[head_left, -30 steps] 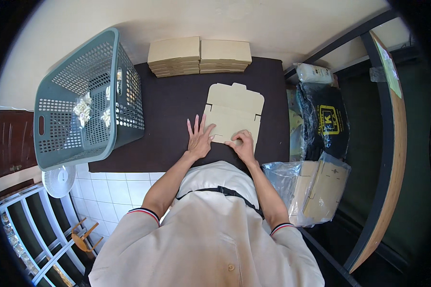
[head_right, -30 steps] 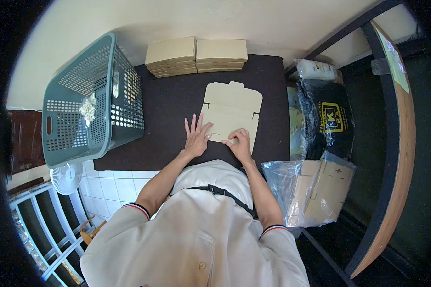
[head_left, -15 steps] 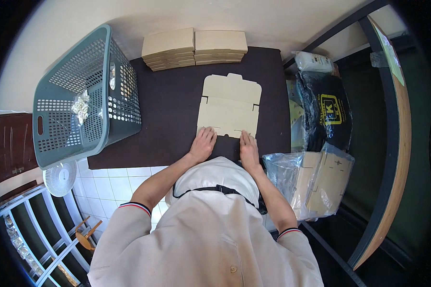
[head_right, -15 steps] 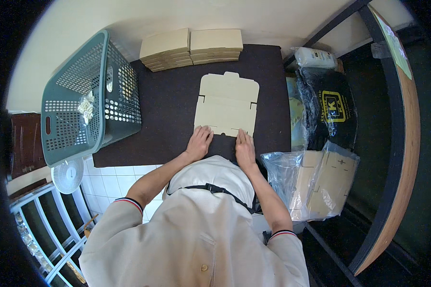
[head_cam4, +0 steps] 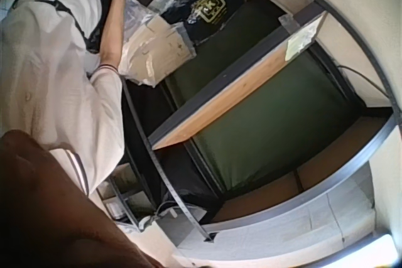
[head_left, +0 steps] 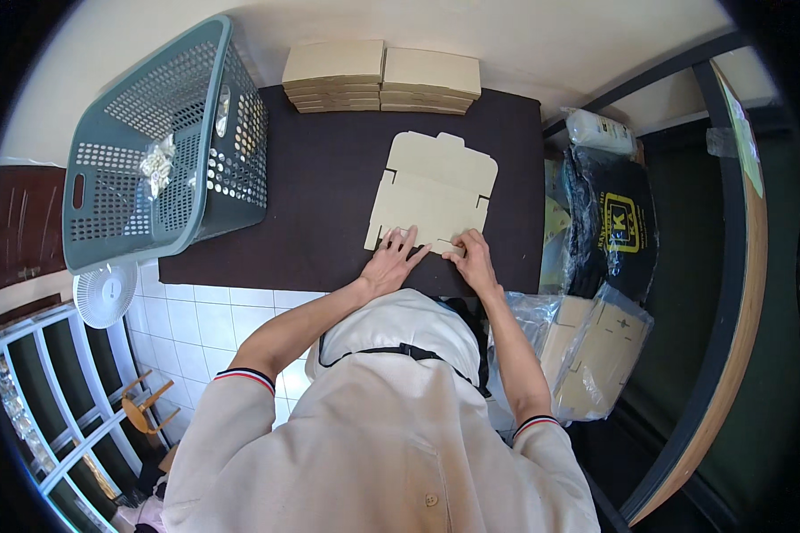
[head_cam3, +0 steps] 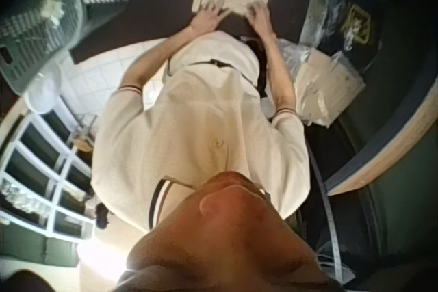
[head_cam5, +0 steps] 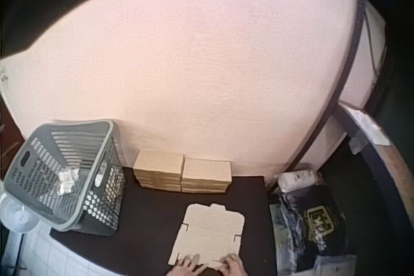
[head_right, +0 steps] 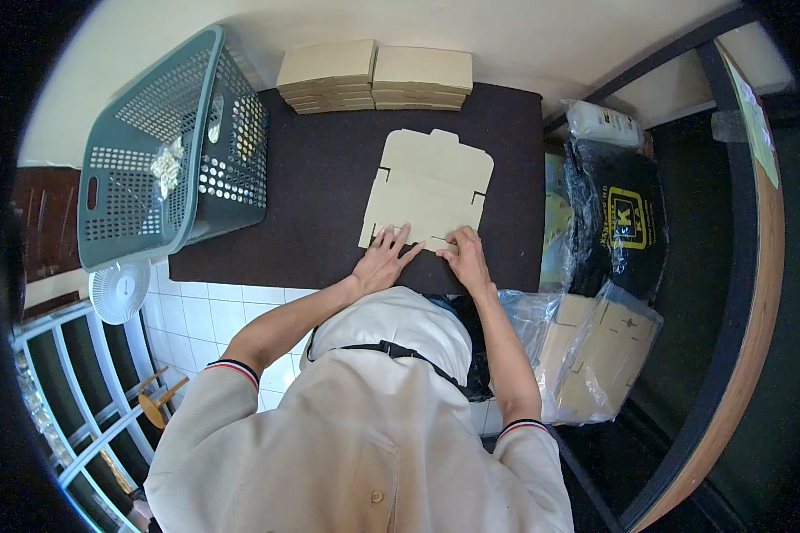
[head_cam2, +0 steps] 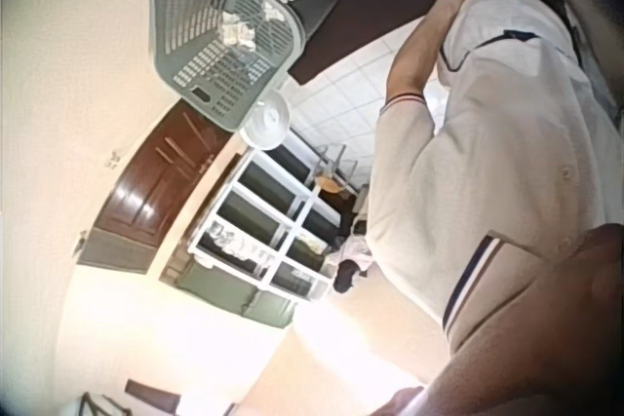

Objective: Assembling cardboard boxes and filling them with packaged food bags from a bin.

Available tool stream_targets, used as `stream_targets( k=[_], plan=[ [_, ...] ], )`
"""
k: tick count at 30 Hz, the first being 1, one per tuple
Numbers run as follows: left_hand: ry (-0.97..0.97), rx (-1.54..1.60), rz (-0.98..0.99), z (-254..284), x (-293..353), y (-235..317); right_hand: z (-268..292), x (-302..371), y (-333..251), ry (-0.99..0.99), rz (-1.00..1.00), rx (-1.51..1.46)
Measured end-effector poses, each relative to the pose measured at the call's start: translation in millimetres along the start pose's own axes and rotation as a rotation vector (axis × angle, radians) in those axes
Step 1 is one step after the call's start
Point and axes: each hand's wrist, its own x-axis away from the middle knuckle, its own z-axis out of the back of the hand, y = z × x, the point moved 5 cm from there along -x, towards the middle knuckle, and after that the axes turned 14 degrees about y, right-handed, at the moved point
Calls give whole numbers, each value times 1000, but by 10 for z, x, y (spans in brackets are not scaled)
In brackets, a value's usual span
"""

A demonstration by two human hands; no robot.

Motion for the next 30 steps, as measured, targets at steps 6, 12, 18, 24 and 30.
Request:
stream_targets(
  k=[6,12,18,24,30],
  plan=[
    [6,-70,-30,-102,-16,55,-95,-131,200,-120,-225,-91],
    [-69,-46,35,-116,-92,117,-212,-174,299,-91,-298,-39],
    [-102,-22,103,-184,-136,208,-192,-218,331,43,-164,22],
    [-64,6,151,-251,-111,257,34,-162,181,-43,-108,-132],
    [6,76,235,-240,-93,262,-2,-147,220,-50,-83,14]
  ],
)
